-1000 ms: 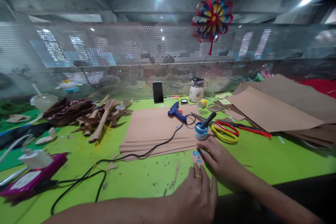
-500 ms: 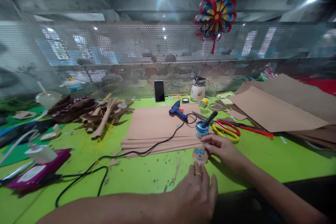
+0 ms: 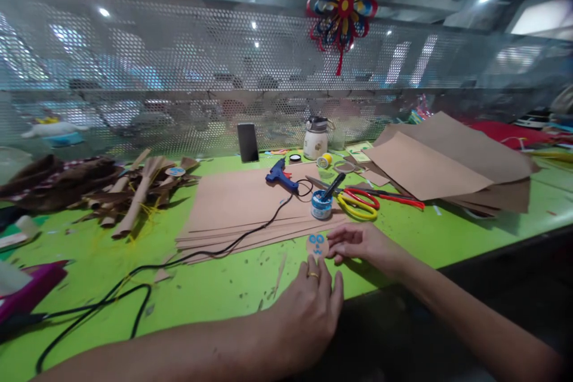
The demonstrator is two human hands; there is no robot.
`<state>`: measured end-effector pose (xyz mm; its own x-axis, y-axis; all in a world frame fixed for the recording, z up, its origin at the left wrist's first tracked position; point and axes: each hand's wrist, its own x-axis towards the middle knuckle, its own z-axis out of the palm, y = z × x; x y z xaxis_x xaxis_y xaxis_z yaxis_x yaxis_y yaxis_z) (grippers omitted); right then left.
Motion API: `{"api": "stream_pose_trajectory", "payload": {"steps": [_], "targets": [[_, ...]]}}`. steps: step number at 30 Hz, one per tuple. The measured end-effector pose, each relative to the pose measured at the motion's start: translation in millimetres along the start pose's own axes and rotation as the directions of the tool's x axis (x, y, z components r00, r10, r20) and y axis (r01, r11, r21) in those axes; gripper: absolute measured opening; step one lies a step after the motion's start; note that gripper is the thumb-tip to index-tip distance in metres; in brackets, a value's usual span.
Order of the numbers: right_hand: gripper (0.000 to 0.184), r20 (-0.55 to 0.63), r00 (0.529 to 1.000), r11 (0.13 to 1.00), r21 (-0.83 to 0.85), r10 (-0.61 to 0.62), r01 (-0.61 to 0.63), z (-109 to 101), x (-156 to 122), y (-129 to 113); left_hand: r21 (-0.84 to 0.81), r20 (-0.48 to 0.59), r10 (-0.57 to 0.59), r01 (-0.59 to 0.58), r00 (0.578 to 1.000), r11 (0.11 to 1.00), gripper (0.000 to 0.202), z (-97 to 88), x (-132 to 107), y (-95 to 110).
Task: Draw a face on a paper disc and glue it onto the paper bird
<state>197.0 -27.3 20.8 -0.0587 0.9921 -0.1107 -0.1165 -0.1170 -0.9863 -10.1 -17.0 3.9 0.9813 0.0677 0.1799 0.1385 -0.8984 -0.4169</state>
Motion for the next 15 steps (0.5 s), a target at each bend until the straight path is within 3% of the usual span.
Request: {"api": "stream_pose_trajectory", "payload": {"steps": [8,15], "targets": [[0.029,-0.107,0.992,0.986,-0.159,-0.068,0.051,8.4,8.9,12.8,0.053,-0.020,-0.006,0.007,1.000,0.999,0.058,-0.6,1.2,1.2],[0.017,-0.054,0.994,0.954,-0.291,-0.090,0.071,11.0,5.5,9.6,0.082,-0.020,0.009,-0.007,1.000,0.997,0.060,-3.4,0.3,1.4]]}}
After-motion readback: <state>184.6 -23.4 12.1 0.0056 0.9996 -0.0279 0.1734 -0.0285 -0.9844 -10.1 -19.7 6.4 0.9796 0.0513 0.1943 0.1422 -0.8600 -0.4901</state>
